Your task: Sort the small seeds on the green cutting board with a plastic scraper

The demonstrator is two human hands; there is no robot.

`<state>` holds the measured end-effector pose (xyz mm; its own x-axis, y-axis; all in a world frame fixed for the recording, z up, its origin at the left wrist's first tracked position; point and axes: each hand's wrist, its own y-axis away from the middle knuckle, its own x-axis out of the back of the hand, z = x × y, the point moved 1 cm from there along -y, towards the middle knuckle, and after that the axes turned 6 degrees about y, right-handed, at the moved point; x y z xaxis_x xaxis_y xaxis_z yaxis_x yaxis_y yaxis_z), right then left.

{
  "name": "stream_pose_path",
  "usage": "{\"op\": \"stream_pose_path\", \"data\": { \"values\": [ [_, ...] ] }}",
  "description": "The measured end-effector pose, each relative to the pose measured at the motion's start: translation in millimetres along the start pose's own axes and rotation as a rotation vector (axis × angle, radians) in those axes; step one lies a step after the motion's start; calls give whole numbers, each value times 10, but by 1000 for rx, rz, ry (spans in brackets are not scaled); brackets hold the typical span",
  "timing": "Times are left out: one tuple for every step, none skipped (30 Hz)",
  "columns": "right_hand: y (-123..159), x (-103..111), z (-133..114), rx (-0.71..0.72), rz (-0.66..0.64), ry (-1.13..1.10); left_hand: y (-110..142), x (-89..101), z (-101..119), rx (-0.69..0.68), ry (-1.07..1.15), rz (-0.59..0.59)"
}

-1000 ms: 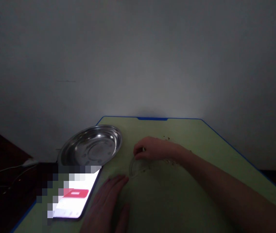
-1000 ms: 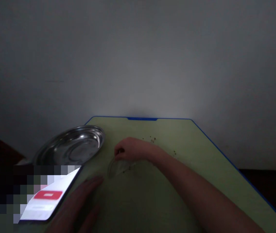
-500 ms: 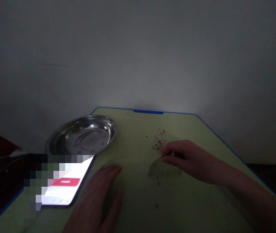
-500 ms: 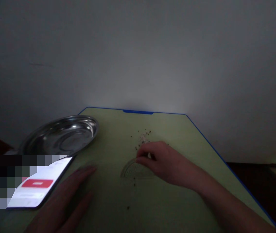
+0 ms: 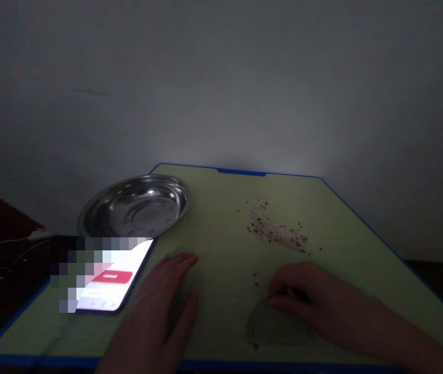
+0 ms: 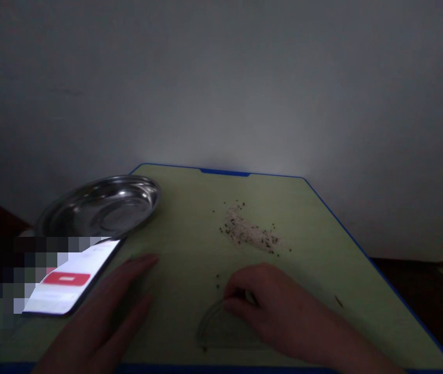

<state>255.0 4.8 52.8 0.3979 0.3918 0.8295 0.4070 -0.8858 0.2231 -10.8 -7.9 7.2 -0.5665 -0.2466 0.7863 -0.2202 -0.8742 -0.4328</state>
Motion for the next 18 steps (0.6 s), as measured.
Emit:
{"op": "stream_pose_path", "data": {
  "values": [
    [27,-12,-3,-8,-8,-3,1,-1,-1,1,-2,1],
    [55,-23,-5,-13,-14,-5,1,-3,-2,1,-5,5],
    [81,-35,-6,-17,-19,-10,0,-4,-4,1,-8,7],
    [105,-45,-7,-21,-22,-15,-1,-5,-4,-1,-9,8],
    [126,-53,-7,-26,-25,-21,-2,-7,-4,-4,-11,4],
    [142,-57,-5,-31,-31,-27,-3,-8,-3,-8,-13,-1],
    [154,-56,0,-36,-36,-32,-2,-8,-1,-11,-17,-6],
    [160,-49,11,-36,-34,-36,-1,-9,1,-14,-23,-7],
    [160,-33,29,-35,-27,-38,0,-9,3,-17,-29,-7],
    [152,-10,55,-32,-16,-36,1,-9,4,-22,-35,-4],
    [137,20,90,-31,0,-31,1,-9,6,-30,-41,1],
    [114,55,131,-30,20,-26,-1,-9,7,-40,-46,4],
    [86,92,176,-31,41,-22,-4,-9,8,-50,-50,10],
    [54,127,222,-35,61,-22,-9,-7,10,-57,-54,15],
    [19,157,264,-39,79,-25,-15,-6,11,-61,-57,17],
    [-15,180,301,-43,95,-30,-21,-4,14,-65,-59,21],
    [-47,194,329,-48,110,-34,-27,-2,17,-69,-59,24],
    [-75,198,350,-51,119,-35,-32,0,20,-72,-58,25]
  ]
}}
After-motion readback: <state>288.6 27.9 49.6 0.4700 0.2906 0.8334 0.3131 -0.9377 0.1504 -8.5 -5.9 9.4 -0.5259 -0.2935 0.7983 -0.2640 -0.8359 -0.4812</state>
